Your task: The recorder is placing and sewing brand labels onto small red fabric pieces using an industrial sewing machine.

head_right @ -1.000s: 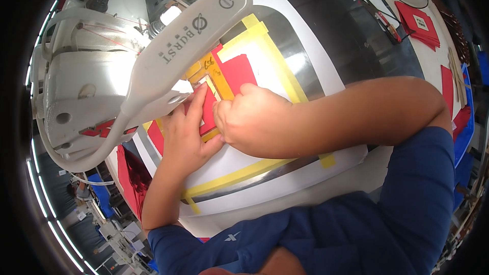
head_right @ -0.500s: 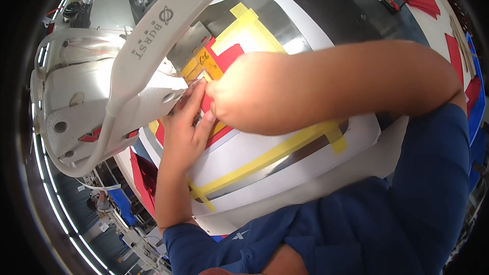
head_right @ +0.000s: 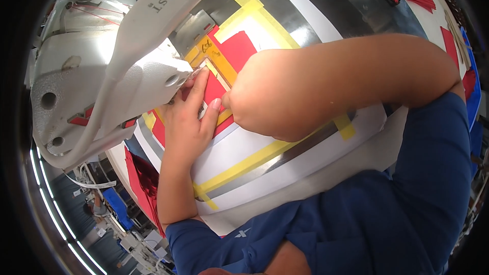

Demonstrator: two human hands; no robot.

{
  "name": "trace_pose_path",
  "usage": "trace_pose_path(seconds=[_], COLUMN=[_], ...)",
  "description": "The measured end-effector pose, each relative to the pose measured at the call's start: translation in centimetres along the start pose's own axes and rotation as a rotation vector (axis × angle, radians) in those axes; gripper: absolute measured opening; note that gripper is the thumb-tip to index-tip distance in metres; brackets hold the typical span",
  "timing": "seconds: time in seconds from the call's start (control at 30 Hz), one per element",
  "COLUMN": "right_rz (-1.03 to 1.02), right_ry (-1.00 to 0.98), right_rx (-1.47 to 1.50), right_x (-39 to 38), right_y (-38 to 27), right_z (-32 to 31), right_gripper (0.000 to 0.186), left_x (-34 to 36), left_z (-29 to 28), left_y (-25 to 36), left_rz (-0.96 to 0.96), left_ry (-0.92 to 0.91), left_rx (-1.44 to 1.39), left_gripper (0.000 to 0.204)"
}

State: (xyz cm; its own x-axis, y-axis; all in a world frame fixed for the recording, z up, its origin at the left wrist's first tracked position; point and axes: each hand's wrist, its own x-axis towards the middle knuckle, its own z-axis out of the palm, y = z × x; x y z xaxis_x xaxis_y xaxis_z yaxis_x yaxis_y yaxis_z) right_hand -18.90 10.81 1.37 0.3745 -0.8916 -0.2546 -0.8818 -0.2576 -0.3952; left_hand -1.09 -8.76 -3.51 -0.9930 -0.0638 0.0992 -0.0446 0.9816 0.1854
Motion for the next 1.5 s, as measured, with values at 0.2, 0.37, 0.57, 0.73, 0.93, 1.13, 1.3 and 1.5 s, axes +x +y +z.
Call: trace_pose_path(seconds=[0.2, 0.37, 0.57, 0.73, 0.93, 1.13, 1.3, 1.5], right_rz=[0.026, -0.013, -0.023, -0.062, -0.092, -0.113, -0.11, -0.04], right_ry=[-0.053, 0.0, -0.051, 0.026, 0.045, 0.058, 0.108, 0.199], right_rx=[0.065, -0.003, -0.05, -0.115, -0.109, -0.065, -0.067, -0.049], right_x=[-0.3, 0.1, -0.1, -0.1, -0.1, 0.0, 0.1, -0.1], right_y=[-0.1, 0.0, -0.2, -0.4, 0.1, 0.5, 0.3, 0.2], right_z=[0.0, 0.4, -0.2, 0.5, 1.0, 1.1, 1.5, 1.6], right_gripper=[0.037, 0.046, 0.037, 0.024, 0.022, 0.02, 0.021, 0.017], left_x=[-1.5, -1.6, -1.1, -1.0, -0.9, -0.6, -0.3, -0.2], left_z=[-1.6, -2.0, -2.1, -2.2, -2.4, -2.7, -3.0, -2.5], left_y=[1.9, 1.0, 0.9, 0.9, 0.7, 0.8, 0.9, 0.2], left_rz=[-0.066, 0.0, -0.034, -0.022, -0.024, -0.003, 0.007, 0.029], left_ry=[-0.169, -0.199, -0.21, -0.222, -0.235, -0.285, -0.275, -0.187], left_rx=[-0.048, 0.003, -0.106, -0.091, -0.064, -0.006, 0.003, -0.013], left_gripper=[0.056, 0.054, 0.053, 0.053, 0.052, 0.052, 0.053, 0.054])
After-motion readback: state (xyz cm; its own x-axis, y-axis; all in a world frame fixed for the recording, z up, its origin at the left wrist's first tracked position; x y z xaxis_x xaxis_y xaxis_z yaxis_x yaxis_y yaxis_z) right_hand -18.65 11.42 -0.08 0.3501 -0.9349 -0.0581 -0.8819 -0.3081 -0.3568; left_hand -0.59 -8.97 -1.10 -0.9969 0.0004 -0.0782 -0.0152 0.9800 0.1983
